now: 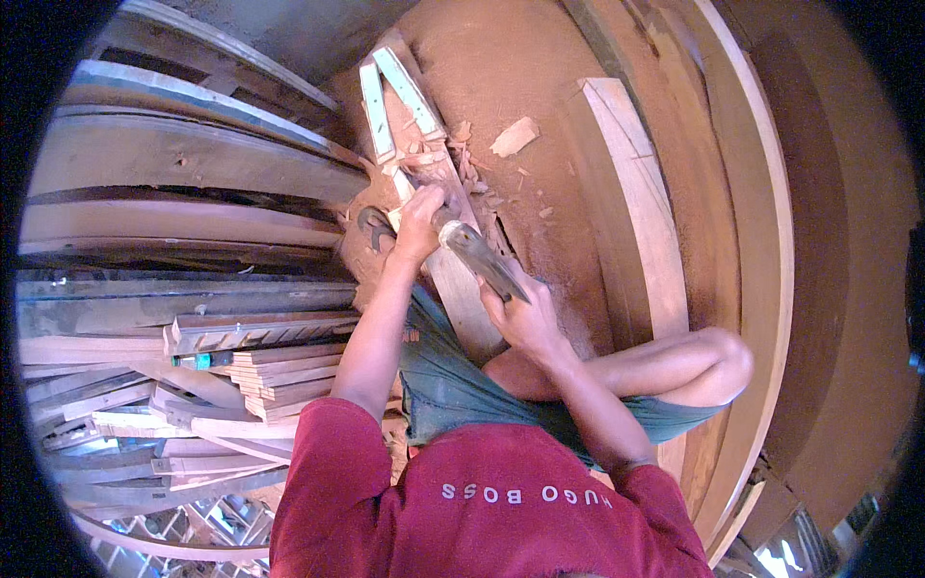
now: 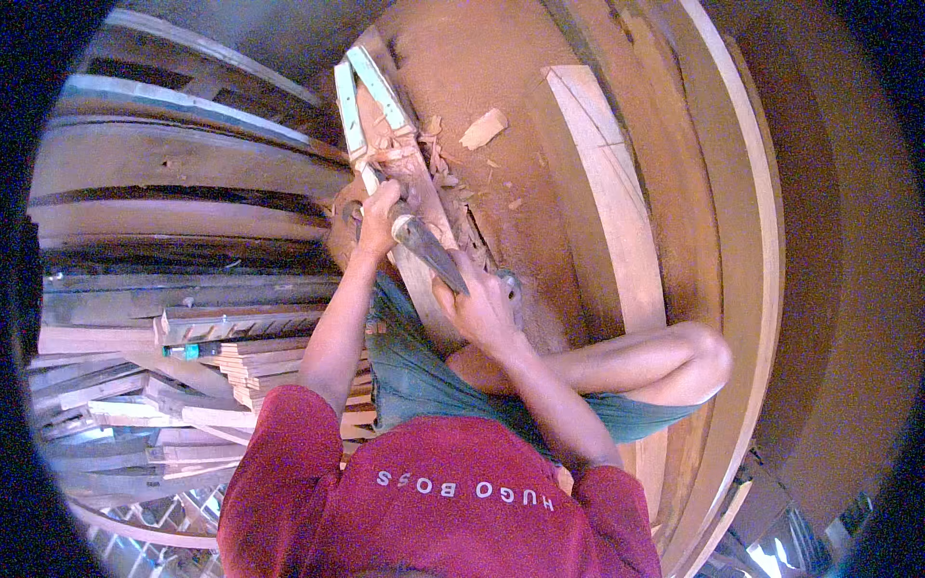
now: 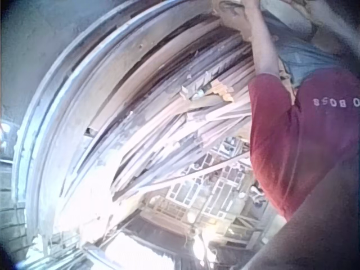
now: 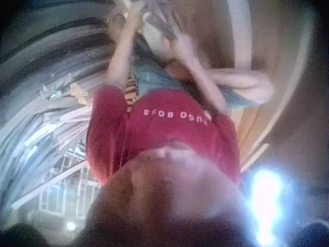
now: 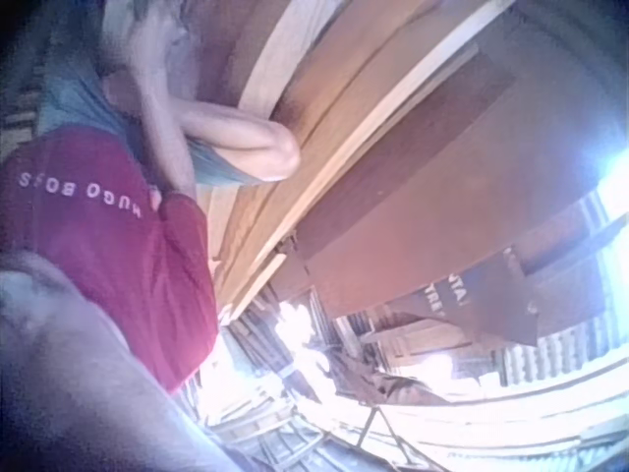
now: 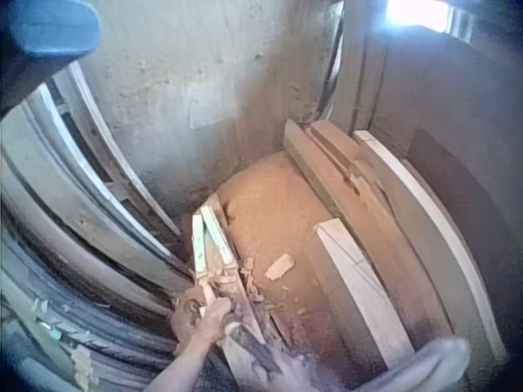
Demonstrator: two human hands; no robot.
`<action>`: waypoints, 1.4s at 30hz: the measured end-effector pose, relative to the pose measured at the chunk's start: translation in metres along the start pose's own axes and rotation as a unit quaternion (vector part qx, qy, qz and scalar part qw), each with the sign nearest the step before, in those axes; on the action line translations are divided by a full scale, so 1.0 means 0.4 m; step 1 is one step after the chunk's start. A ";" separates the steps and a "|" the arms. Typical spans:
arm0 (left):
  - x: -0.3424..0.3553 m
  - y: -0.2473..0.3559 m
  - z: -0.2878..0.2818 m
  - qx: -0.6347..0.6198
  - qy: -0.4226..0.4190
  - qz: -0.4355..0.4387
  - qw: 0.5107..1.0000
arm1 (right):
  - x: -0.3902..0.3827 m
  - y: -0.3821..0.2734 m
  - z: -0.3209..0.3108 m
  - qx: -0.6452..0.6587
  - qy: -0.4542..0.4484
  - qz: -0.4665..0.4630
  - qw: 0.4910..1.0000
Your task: The person sits cross-legged on the floor and uses a mallet to strike a chisel, carving a piece of wood held between their legs. Wood shavings accumulate on the floor as the person continues to shape the wood.
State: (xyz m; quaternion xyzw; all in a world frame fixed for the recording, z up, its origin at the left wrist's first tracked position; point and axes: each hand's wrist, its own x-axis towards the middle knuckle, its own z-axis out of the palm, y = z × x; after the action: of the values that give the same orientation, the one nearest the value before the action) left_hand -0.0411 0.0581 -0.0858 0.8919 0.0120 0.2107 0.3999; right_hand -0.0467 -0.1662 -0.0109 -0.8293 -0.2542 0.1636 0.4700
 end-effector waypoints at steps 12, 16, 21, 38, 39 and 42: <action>0.032 -0.036 0.082 -0.005 0.149 -0.052 0.987 | 0.000 -0.023 -0.050 0.048 0.065 0.015 0.997; 0.016 0.012 0.042 0.046 0.054 0.002 0.997 | -0.026 -0.049 -0.096 0.036 0.137 0.002 0.990; -0.006 0.184 -0.033 -0.033 0.088 0.134 0.987 | -0.081 -0.016 -0.106 0.163 0.134 0.150 0.966; 0.225 0.030 -0.163 -0.269 0.264 -0.183 0.908 | 0.001 0.005 -0.109 0.162 0.041 0.194 0.967; 0.223 0.028 -0.158 -0.257 0.248 -0.189 0.915 | 0.002 0.003 -0.113 0.158 0.040 0.186 0.969; 0.205 0.003 -0.149 -0.198 0.222 -0.202 0.933 | -0.007 -0.007 -0.116 0.166 0.034 0.178 0.969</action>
State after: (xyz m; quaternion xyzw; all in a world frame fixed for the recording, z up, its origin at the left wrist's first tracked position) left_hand 0.0106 0.1150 -0.0197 0.7037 0.2383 0.3162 0.5899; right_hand -0.0262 -0.1987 0.0150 -0.7766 -0.0554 0.2567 0.5727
